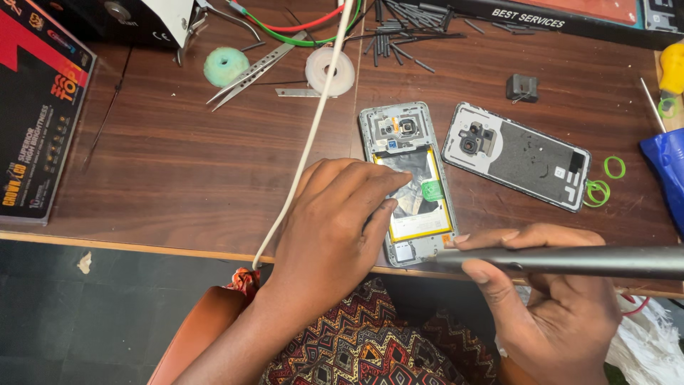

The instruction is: The person uses a cordless electric screwdriver to remove and drive screws on a disassembled smartphone lying on a repair bench, repositioning the phone body and back cover between screws. They then pick up a tube of adhesive and apply glue along the phone's frame edge.

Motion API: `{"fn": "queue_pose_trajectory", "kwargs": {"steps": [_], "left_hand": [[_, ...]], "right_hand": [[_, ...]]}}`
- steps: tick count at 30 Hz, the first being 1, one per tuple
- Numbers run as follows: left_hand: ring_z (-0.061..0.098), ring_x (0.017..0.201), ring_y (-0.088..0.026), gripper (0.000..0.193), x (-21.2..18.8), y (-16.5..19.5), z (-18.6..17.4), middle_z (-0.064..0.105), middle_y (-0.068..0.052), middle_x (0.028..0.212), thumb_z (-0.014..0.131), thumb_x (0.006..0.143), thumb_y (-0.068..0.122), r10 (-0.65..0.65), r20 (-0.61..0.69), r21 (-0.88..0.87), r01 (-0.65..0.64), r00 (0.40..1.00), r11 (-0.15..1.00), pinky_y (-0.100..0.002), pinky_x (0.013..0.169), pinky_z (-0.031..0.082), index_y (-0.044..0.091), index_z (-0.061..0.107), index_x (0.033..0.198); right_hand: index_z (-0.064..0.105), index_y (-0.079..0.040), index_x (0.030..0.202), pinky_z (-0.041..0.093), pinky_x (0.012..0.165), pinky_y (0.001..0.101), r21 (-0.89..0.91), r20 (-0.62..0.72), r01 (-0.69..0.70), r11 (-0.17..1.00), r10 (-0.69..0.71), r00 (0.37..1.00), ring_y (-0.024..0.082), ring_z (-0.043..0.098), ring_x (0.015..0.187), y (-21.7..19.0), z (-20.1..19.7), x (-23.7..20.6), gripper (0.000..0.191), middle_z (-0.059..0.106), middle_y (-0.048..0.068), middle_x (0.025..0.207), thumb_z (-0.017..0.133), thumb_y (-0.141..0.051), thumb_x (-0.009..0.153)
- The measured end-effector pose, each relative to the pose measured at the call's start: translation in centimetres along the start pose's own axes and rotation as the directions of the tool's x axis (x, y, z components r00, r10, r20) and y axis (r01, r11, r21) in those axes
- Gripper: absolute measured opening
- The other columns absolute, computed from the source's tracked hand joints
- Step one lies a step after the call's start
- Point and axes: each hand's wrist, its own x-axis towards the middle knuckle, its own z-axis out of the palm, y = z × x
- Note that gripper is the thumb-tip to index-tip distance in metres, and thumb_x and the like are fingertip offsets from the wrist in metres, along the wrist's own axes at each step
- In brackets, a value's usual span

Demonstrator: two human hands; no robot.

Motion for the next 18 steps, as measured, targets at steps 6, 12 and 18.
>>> {"fn": "queue_pose_trajectory", "kwargs": {"steps": [6,12,18], "left_hand": [[0.062,0.113,-0.031,0.031,-0.1,-0.2,-0.2,0.069,-0.008,0.115,0.072,0.09,0.005,-0.028,0.021,-0.042,0.029,0.999,0.999,-0.043,0.098,0.05,0.006,0.07,0.121],[0.061,0.113,-0.032,0.033,0.0,-0.2,-0.7,0.069,-0.009,0.116,0.071,0.089,0.006,-0.031,0.012,-0.028,0.031,0.999,0.999,-0.044,0.097,0.049,0.006,0.069,0.122],[0.06,0.121,-0.035,0.041,0.1,-0.1,-1.4,0.065,-0.012,0.124,0.069,0.093,0.007,-0.08,0.011,-0.096,0.081,0.997,0.992,-0.045,0.102,0.048,0.005,0.061,0.133]], "right_hand": [[0.044,0.002,0.114,0.067,0.081,0.0304,-0.055,0.075,0.064,0.996,-0.06,0.995,0.026,0.079,0.097,-0.2,0.4,0.7,0.038,0.074,0.022,0.099,0.073,0.001,0.089],[0.056,0.002,0.103,0.069,0.072,0.0303,-0.242,0.29,0.372,0.896,-0.299,0.909,0.023,0.081,0.09,-1.5,0.1,1.8,0.033,0.073,0.014,0.088,0.082,-0.005,0.082],[0.057,0.001,0.104,0.067,0.075,0.0305,-0.205,0.31,0.392,0.897,-0.32,0.895,0.022,0.08,0.09,-2.2,0.5,2.5,0.032,0.072,0.01,0.092,0.08,-0.008,0.084]]}}
